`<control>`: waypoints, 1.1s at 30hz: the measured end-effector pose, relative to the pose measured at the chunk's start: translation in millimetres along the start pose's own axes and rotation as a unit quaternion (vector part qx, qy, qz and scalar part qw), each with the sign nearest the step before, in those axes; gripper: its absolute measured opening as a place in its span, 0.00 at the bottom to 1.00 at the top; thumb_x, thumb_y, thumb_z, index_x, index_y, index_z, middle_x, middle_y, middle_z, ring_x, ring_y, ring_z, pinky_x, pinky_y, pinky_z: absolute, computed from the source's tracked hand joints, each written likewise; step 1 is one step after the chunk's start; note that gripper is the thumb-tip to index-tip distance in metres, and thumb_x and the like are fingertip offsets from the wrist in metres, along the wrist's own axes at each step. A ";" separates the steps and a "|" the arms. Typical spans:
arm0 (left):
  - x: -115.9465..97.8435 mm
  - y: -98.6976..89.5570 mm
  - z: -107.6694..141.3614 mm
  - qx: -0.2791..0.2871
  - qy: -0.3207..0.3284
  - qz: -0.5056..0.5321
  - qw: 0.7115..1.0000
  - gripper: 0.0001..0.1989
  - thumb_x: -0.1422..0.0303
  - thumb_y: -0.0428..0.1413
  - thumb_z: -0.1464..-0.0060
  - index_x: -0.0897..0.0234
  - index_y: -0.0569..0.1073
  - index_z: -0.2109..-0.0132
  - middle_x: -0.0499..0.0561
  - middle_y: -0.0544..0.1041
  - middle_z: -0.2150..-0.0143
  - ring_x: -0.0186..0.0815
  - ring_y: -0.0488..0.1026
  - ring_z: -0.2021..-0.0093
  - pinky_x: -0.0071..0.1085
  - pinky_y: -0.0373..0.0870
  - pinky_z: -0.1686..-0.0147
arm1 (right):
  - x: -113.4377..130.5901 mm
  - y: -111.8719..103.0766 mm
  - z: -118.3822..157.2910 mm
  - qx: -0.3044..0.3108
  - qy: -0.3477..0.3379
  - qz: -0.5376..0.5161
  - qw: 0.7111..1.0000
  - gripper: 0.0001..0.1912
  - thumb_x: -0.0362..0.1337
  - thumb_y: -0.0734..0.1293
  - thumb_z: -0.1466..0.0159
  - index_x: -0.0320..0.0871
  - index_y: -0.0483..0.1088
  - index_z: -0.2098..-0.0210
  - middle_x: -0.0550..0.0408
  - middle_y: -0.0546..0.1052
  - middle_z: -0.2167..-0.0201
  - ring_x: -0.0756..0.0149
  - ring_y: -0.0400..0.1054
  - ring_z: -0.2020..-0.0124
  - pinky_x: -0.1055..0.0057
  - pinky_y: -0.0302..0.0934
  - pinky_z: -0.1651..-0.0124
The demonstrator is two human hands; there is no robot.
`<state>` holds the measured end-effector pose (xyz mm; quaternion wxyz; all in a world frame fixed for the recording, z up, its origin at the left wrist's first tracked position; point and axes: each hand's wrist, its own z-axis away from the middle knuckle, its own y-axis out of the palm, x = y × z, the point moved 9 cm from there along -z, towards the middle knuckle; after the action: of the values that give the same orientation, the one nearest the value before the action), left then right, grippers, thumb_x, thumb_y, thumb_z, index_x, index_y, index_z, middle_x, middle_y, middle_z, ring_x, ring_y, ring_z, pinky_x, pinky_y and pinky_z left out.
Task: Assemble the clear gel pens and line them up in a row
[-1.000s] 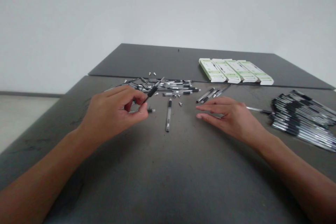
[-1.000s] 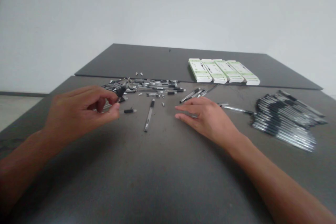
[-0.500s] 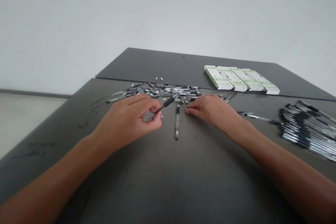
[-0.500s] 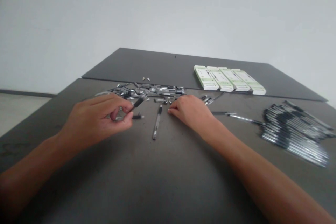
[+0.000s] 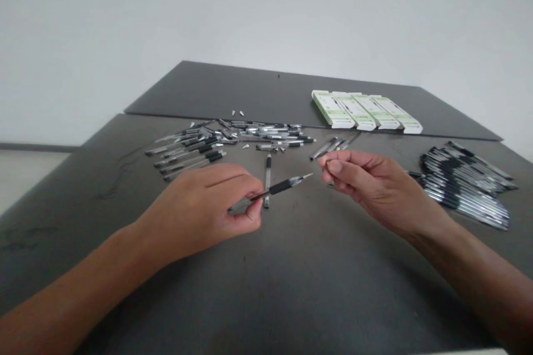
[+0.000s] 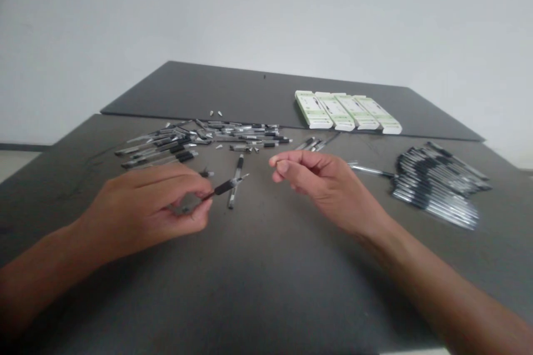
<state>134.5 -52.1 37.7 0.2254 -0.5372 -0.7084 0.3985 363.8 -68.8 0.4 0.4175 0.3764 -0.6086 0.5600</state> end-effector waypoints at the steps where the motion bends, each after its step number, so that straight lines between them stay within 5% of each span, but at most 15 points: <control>1: -4.7 4.7 0.9 0.009 0.006 0.010 1.000 0.07 0.75 0.56 0.37 0.62 0.79 0.60 0.46 0.83 0.65 0.35 0.80 0.66 0.30 0.72 0.63 | -4.7 5.8 10.6 0.013 0.031 -0.079 0.996 0.15 0.53 0.76 0.33 0.51 0.85 0.57 0.54 0.85 0.59 0.69 0.71 0.66 0.74 0.66 0.64; 5: -13.4 23.4 5.3 0.041 -0.002 0.055 0.998 0.07 0.73 0.56 0.37 0.60 0.78 0.61 0.45 0.82 0.66 0.34 0.79 0.68 0.32 0.70 0.66 | -15.7 34.6 32.4 0.044 0.108 -0.298 0.947 0.08 0.46 0.79 0.35 0.54 0.86 0.57 0.58 0.86 0.59 0.77 0.66 0.71 0.82 0.65 0.66; 11: -16.5 39.0 8.0 0.079 -0.039 0.094 0.992 0.07 0.73 0.54 0.37 0.58 0.76 0.62 0.43 0.79 0.69 0.32 0.76 0.71 0.31 0.69 0.69 | -23.6 47.6 35.7 0.041 0.124 -0.406 0.904 0.02 0.41 0.77 0.31 0.56 0.85 0.59 0.61 0.86 0.57 0.77 0.71 0.70 0.83 0.68 0.65; 21: -17.3 41.5 9.3 0.065 -0.083 0.119 0.987 0.06 0.73 0.54 0.38 0.56 0.74 0.58 0.41 0.79 0.69 0.30 0.77 0.72 0.27 0.74 0.67 | -27.6 58.8 46.8 0.040 0.113 -0.398 0.910 0.04 0.46 0.75 0.29 0.62 0.84 0.56 0.66 0.84 0.43 0.74 0.79 0.51 0.79 0.73 0.51; 28: -17.8 40.8 6.0 0.069 -0.074 0.099 0.990 0.06 0.71 0.53 0.36 0.56 0.74 0.60 0.43 0.81 0.67 0.32 0.78 0.71 0.28 0.72 0.69 | -29.7 57.4 44.7 0.022 0.104 -0.366 0.925 0.04 0.47 0.75 0.30 0.65 0.85 0.56 0.66 0.85 0.45 0.69 0.80 0.50 0.74 0.76 0.52; 33: -18.8 41.9 10.1 0.076 -0.066 0.098 0.990 0.07 0.73 0.53 0.36 0.56 0.75 0.59 0.43 0.80 0.67 0.33 0.77 0.71 0.29 0.71 0.69 | -28.8 60.0 45.1 0.032 0.101 -0.372 0.922 0.04 0.46 0.75 0.30 0.65 0.85 0.57 0.69 0.85 0.45 0.74 0.79 0.51 0.79 0.73 0.48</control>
<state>157.4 -68.6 0.0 0.1779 -0.5580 -0.6332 0.5060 315.0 -108.6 -49.5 0.6429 0.5302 -0.3614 0.4182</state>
